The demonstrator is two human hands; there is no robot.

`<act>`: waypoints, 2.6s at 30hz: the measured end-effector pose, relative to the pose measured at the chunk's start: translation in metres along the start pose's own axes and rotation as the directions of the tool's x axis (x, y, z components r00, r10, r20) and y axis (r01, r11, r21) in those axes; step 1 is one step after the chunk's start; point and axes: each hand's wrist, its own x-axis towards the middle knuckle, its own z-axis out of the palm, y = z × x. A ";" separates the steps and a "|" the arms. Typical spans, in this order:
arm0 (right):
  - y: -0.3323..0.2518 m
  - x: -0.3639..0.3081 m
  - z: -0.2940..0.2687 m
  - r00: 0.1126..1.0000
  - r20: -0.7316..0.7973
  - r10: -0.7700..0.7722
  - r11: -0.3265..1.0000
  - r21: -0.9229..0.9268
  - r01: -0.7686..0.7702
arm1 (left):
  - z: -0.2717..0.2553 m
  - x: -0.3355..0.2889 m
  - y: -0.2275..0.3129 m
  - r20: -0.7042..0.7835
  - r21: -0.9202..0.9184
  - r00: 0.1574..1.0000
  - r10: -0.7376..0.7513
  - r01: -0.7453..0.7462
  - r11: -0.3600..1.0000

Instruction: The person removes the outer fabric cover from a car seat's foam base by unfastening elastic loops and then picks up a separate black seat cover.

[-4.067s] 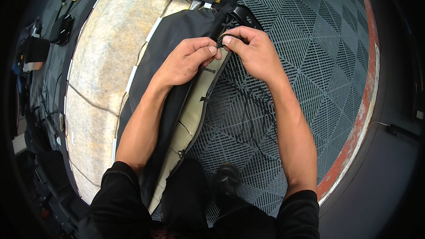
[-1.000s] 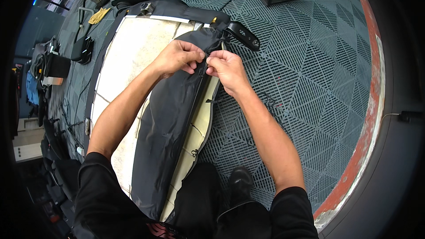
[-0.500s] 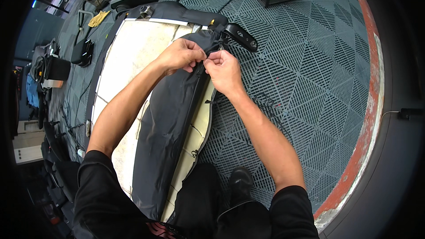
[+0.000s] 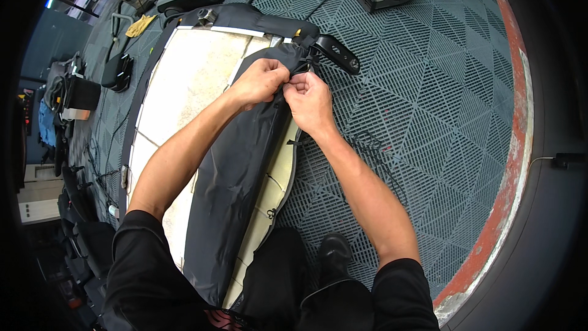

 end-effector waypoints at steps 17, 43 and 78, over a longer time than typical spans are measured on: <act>-0.005 0.011 -0.025 0.955 0.178 0.236 0.972 -0.034 -0.234 | -0.019 0.008 -0.007 0.304 0.699 0.703 0.643 -0.623 0.351; 0.015 0.002 -0.037 1.000 0.005 0.017 0.959 -0.284 -0.015 | -0.042 -0.020 0.004 0.546 -0.153 0.827 0.137 -0.063 0.986; 0.007 -0.148 -0.135 0.419 0.658 0.626 0.572 -0.752 0.327 | -0.059 -0.564 -0.244 -0.691 0.515 0.610 -0.388 0.792 0.328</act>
